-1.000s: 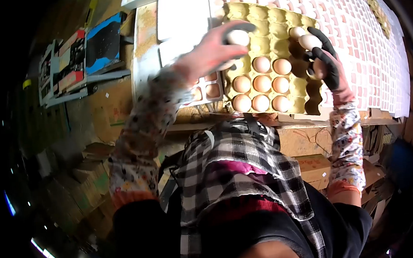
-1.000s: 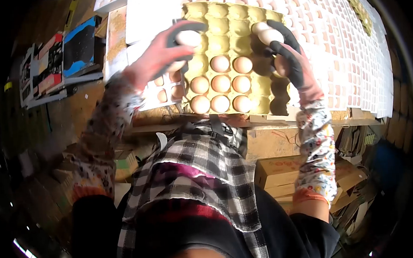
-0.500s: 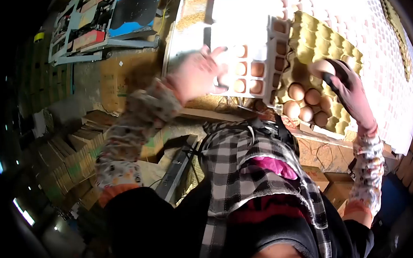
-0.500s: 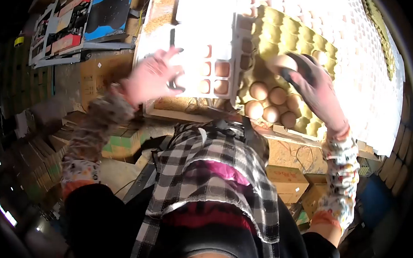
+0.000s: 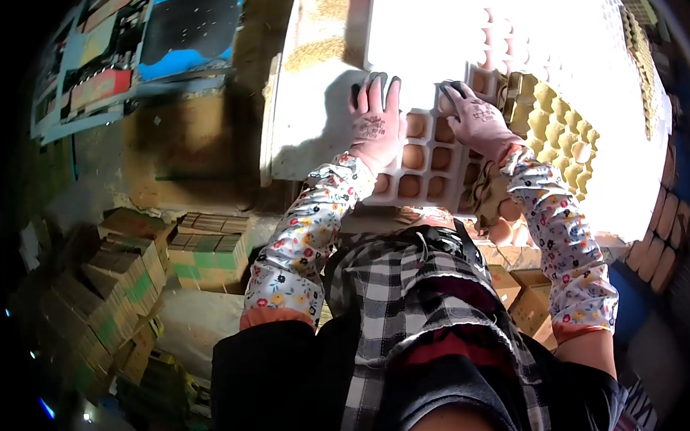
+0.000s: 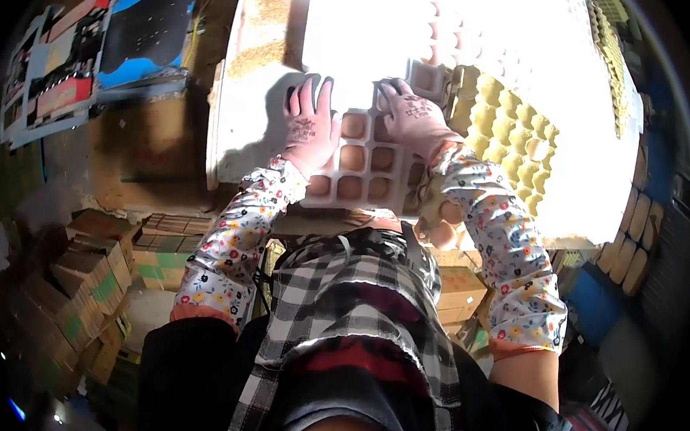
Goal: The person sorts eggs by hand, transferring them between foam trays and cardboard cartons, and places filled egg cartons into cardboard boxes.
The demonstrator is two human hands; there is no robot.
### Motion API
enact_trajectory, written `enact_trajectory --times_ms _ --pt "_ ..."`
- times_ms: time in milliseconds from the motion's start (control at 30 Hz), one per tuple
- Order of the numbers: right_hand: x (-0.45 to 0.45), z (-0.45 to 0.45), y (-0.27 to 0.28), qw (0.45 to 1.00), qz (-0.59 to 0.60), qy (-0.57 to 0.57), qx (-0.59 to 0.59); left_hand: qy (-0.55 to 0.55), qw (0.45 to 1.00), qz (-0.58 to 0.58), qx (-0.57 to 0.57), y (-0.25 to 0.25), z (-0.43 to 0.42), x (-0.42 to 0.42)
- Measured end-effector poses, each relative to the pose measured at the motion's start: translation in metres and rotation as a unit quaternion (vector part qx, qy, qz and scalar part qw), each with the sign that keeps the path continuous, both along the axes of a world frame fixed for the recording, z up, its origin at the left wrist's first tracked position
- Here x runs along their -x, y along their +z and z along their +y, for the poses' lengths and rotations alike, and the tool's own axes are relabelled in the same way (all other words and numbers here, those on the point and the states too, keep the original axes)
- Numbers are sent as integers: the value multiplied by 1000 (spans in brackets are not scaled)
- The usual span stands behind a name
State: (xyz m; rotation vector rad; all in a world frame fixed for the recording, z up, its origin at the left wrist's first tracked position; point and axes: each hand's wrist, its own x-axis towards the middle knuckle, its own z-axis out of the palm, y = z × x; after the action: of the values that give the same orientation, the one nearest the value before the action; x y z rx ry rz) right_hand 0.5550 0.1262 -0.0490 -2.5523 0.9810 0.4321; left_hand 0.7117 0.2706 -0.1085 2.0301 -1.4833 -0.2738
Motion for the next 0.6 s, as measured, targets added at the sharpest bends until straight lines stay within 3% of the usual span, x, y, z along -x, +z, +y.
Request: enact_trajectory --times_ms 33,67,133,200,267,300,333,367,400,433,467,533,600 --pt "-10 4 21 1000 14 -13 11 -7 999 -40 -1 -4 -1 8" --pt "-29 0 34 995 28 -84 -53 -23 999 -26 20 -5 -3 6" --pt "-38 -6 7 976 -107 -162 -95 3 999 37 30 -14 -4 8" --pt "-50 10 -37 967 -237 -82 52 16 1000 5 -9 -16 -4 16" --pt "-55 21 -55 960 -175 -115 186 -9 1000 -2 -1 -13 -6 17" --pt "-50 20 -37 950 -223 -217 -7 -16 1000 14 2 -10 -5 12" --pt "-47 17 -8 889 -275 -307 -199 -19 1000 9 14 -4 -7 10" --pt "-25 21 18 826 -388 -309 -267 -11 1000 4 13 -8 -7 6" --pt "7 30 68 804 -446 -293 -262 3 1000 -4 10 -10 -7 8" --pt "44 34 107 822 -426 -320 -198 18 999 29 16 2 -5 11" --pt "82 40 135 792 -444 -396 -140 33 997 61 23 20 -5 12" --pt "186 40 162 716 -454 -522 -89 2 995 84 46 57 -8 50" --pt "251 62 156 734 -421 -520 -117 -128 977 153 78 100 -12 84"
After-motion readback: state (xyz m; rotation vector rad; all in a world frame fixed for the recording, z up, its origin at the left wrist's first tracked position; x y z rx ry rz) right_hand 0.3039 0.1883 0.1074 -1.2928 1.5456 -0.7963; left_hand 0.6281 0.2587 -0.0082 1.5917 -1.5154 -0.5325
